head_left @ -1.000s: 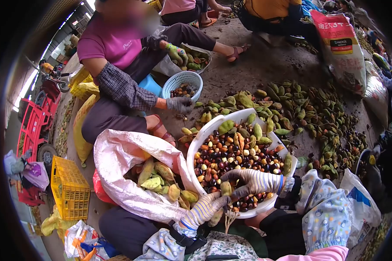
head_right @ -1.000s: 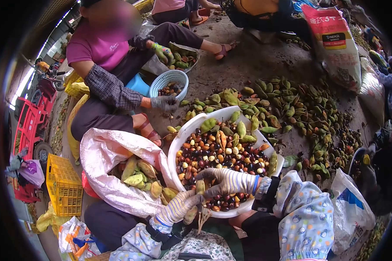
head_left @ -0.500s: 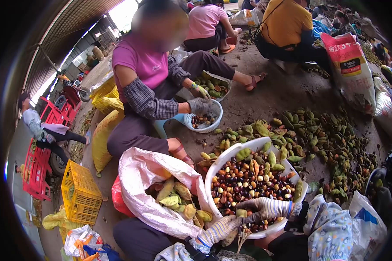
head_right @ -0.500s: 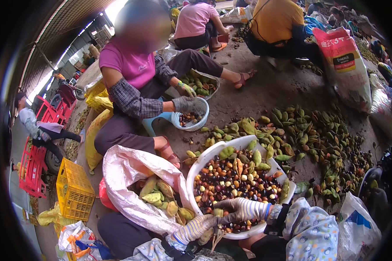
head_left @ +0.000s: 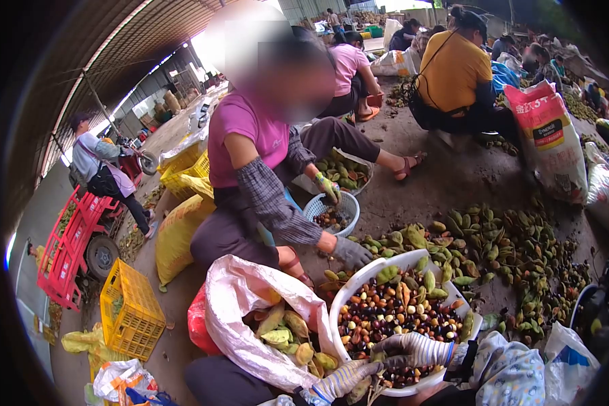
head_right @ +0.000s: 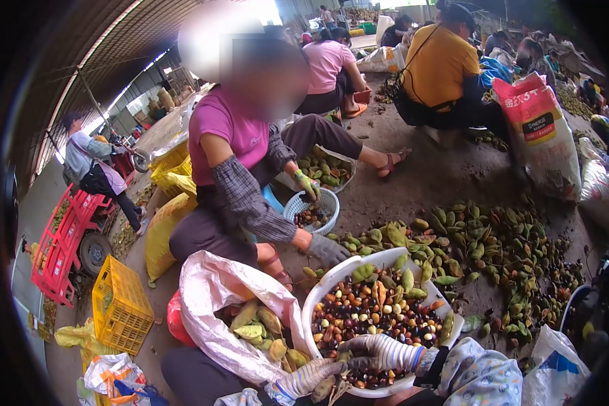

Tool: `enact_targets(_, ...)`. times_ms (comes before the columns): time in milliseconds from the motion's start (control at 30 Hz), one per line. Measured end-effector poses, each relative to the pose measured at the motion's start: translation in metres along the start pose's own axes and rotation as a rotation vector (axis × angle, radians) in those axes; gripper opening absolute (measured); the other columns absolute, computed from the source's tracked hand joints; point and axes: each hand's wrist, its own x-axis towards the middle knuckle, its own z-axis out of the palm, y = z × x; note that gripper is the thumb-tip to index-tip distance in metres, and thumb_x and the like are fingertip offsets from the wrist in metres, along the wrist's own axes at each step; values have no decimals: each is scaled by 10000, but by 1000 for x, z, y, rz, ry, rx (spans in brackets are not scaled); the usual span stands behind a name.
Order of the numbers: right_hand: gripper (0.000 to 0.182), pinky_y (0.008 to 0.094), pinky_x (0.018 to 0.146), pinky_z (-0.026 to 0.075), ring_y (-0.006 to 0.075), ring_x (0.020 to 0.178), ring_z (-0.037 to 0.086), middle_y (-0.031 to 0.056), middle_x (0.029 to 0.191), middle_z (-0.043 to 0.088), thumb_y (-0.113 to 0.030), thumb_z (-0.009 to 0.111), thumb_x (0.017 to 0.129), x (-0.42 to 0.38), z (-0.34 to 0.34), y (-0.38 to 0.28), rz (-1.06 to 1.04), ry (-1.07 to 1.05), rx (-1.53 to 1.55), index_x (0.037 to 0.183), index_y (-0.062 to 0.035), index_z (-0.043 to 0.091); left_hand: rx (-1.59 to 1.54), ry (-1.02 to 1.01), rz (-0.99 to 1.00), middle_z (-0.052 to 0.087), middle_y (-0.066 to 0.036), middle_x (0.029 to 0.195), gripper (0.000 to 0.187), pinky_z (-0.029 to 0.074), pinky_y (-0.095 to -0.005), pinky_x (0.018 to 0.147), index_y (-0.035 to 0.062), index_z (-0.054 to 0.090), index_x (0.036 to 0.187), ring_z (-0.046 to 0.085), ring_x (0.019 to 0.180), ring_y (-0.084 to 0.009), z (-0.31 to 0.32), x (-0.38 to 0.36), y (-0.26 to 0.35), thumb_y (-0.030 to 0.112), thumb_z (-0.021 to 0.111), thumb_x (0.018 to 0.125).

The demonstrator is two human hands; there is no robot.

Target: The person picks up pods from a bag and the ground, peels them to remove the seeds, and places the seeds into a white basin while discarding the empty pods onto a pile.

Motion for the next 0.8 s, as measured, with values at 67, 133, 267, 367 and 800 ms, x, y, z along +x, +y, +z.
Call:
enact_targets(67,511,269,847,451,101,943,539,14,1033,607,-176,659,848,4,-4,8,88,-112,250,1300,-68,447,-14,5,71,510,72,651,322,344,-177,478,61,610,973,462,568,-25,2,0,-4,369,537,914)
enact_targets(133,538,267,859,446,100,967,524,14,1065,590,-149,656,847,6,-4,14,121,-196,373,1322,-67,417,-286,8,73,567,27,750,264,414,-201,585,52,608,991,526,675,-61,21,-12,10,297,563,902)
enact_targets(267,599,263,917,425,107,1079,472,34,1178,538,-33,659,817,3,1,16,129,-263,454,1344,-52,376,87,11,153,454,19,437,336,222,-227,254,123,596,865,333,268,-83,-3,11,-33,450,523,889)
enact_targets(367,673,278,949,420,135,1114,471,43,1222,510,44,642,799,1,3,13,168,-277,578,1377,-60,315,305,12,578,451,13,439,299,210,-235,251,119,566,852,330,268,-86,-10,34,-62,396,479,924)
enact_targets(800,727,301,963,372,170,1176,422,87,1269,497,-74,719,742,-20,3,-52,65,-156,308,1359,5,342,-283,-27,65,623,-15,653,259,262,-210,268,110,611,859,372,308,-63,13,2,-25,345,511,904)
